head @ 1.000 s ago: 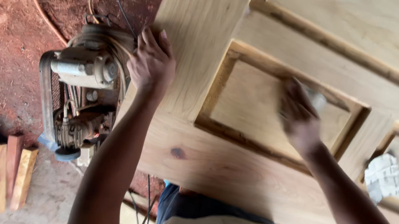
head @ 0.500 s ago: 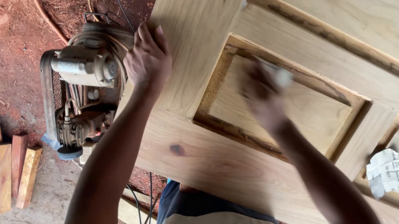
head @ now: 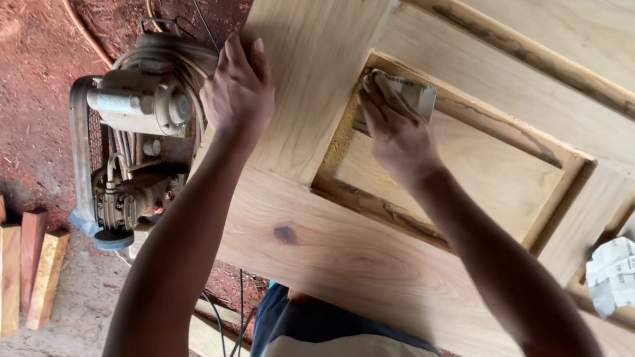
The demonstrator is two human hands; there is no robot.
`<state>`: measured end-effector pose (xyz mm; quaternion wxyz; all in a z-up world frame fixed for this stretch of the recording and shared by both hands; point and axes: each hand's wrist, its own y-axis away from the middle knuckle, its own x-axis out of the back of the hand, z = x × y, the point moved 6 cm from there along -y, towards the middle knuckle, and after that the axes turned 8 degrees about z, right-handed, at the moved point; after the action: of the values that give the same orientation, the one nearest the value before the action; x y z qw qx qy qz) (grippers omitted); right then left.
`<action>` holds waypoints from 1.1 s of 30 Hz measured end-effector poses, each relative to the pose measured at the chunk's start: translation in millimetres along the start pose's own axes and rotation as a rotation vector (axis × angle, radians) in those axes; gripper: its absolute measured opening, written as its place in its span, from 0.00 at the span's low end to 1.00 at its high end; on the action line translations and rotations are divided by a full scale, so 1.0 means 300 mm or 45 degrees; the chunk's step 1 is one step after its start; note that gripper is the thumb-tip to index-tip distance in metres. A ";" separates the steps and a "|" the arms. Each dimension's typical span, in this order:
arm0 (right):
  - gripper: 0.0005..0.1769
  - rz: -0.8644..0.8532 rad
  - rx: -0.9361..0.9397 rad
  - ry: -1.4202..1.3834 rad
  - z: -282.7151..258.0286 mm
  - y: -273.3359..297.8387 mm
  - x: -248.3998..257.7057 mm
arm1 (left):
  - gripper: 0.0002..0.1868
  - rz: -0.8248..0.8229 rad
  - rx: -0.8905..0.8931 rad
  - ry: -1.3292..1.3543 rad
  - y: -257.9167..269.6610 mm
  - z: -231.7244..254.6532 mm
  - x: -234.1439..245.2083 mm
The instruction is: The person sands the flat surfaces and recessed panels of a wooden door using sandpaper and uses a chisel to scrape the corners of the panels.
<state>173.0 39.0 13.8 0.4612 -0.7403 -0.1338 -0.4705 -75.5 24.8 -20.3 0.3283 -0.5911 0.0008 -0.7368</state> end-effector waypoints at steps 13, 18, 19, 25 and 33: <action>0.21 0.057 0.010 0.007 -0.068 0.016 0.171 | 0.21 -0.035 -0.012 -0.004 -0.012 0.007 0.023; 0.24 -0.073 -0.125 -0.076 0.117 0.376 0.374 | 0.20 -0.041 0.057 0.010 -0.030 0.050 0.069; 0.24 -0.071 -0.116 -0.083 0.095 0.263 0.295 | 0.20 -0.035 0.064 0.003 -0.036 0.034 0.038; 0.12 0.129 -0.013 0.023 -0.027 0.022 0.135 | 0.22 -0.037 -0.043 0.049 -0.024 0.025 0.050; 0.29 -0.025 -0.203 -0.039 0.102 0.223 0.213 | 0.19 -0.036 0.016 -0.036 -0.017 0.026 0.005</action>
<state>266.1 12.5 24.9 0.3940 -0.7805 -0.1103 -0.4726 -71.4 31.1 -14.7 0.3215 -0.5992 -0.0169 -0.7331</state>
